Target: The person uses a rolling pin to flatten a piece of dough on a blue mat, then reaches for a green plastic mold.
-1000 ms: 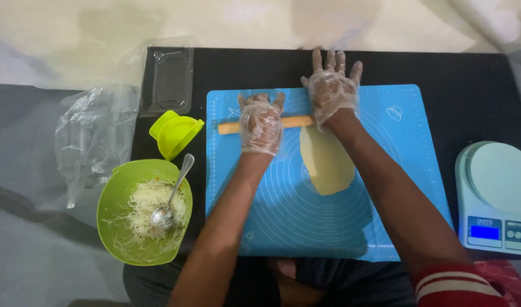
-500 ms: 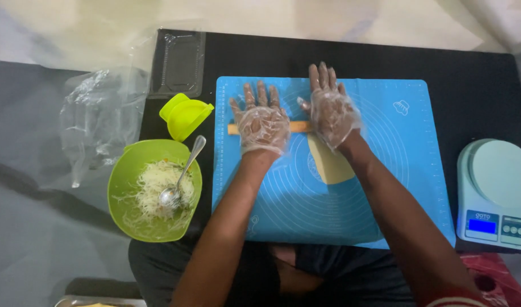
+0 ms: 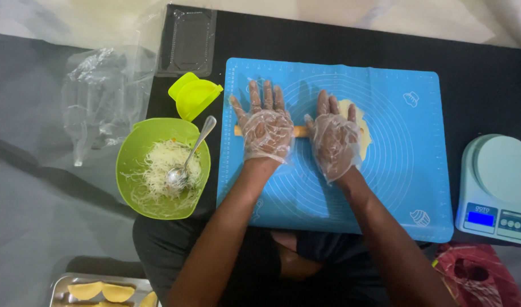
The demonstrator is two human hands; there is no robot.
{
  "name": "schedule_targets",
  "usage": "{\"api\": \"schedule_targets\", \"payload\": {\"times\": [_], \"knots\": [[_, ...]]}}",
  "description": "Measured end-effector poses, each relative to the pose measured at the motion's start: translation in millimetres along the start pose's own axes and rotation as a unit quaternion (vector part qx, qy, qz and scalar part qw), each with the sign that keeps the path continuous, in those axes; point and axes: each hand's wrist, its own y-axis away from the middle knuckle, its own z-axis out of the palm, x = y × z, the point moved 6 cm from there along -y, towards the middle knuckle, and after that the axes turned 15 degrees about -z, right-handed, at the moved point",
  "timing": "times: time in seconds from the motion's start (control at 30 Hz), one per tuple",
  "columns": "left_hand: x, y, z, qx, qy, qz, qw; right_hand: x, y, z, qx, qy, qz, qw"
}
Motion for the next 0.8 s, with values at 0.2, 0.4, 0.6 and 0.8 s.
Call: {"api": "schedule_targets", "payload": {"times": [0.2, 0.4, 0.6, 0.8], "knots": [[-6.1, 7.2, -0.7, -0.005, 0.0, 0.008, 1.0, -10.2, 9.0, -5.0, -0.017, -0.026, 0.033, 0.999], [-16.2, 17.2, 2.2, -0.014, -0.016, -0.007, 1.0, -25.8, 20.2, -10.7, 0.012, -0.006, 0.03, 0.999], [-21.1, 15.5, 23.2, 0.04, 0.0, -0.011, 0.999, -26.4, 36.2, 21.8, 0.014, -0.02, 0.021, 0.999], [-28.7, 20.7, 35.8, 0.055, -0.024, -0.018, 0.998, -40.9, 58.6, 12.6, 0.059, -0.02, 0.004, 0.998]]}}
